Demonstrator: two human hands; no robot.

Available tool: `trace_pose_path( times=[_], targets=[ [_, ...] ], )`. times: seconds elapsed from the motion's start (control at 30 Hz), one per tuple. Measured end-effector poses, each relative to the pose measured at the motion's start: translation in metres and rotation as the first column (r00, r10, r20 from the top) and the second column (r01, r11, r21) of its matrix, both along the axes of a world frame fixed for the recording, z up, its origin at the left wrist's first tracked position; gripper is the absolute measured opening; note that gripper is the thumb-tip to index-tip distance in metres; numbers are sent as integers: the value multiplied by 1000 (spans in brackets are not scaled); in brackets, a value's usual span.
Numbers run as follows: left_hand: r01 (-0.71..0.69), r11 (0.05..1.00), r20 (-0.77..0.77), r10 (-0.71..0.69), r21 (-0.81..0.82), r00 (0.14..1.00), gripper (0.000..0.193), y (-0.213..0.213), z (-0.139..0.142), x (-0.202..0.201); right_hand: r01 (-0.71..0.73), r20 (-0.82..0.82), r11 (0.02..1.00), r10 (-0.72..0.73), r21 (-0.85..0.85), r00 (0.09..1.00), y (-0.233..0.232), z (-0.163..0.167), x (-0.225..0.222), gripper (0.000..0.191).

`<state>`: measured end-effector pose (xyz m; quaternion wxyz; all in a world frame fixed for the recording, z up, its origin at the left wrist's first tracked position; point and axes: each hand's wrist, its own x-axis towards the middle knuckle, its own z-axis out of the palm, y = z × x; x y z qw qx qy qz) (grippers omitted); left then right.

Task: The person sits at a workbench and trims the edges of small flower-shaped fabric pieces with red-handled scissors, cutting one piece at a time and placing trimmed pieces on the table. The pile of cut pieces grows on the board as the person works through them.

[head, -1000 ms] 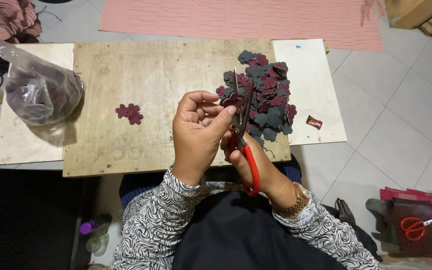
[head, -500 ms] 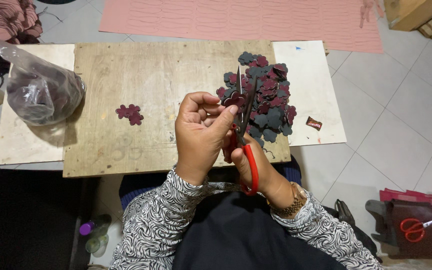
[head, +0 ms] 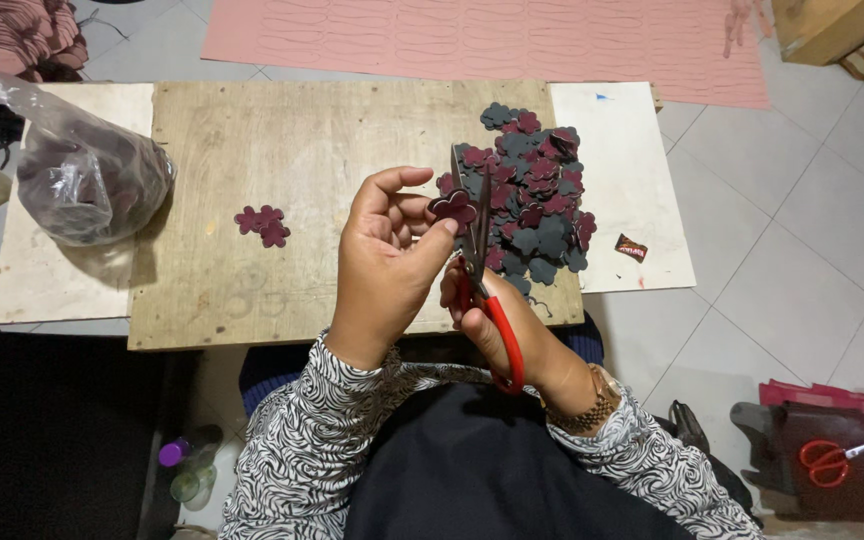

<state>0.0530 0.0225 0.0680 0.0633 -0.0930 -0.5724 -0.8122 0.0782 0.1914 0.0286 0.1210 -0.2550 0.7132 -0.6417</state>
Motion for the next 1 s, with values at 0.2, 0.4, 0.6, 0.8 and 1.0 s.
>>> trace_pose_path(
  times=[0.2,0.4,0.6,0.8,1.0],
  targets=[
    [19,1000,46,-18,-21,999,50,-3,5,2,12,-34,999,-10,36,999,3,1,0,81],
    [-8,997,67,13,-71,998,53,-4,8,4,-12,19,998,11,54,1000,7,-1,0,82],
    [-3,1000,104,1,16,995,51,-3,5,9,11,21,1000,-11,-5,1000,-1,-8,4,85],
    [-41,999,94,38,21,995,49,4,1,10,43,53,996,-39,-79,998,-5,-11,6,86],
    [-61,996,107,54,60,993,47,9,-1,8,51,14,997,-50,-57,999,-6,-8,5,84]
  ],
)
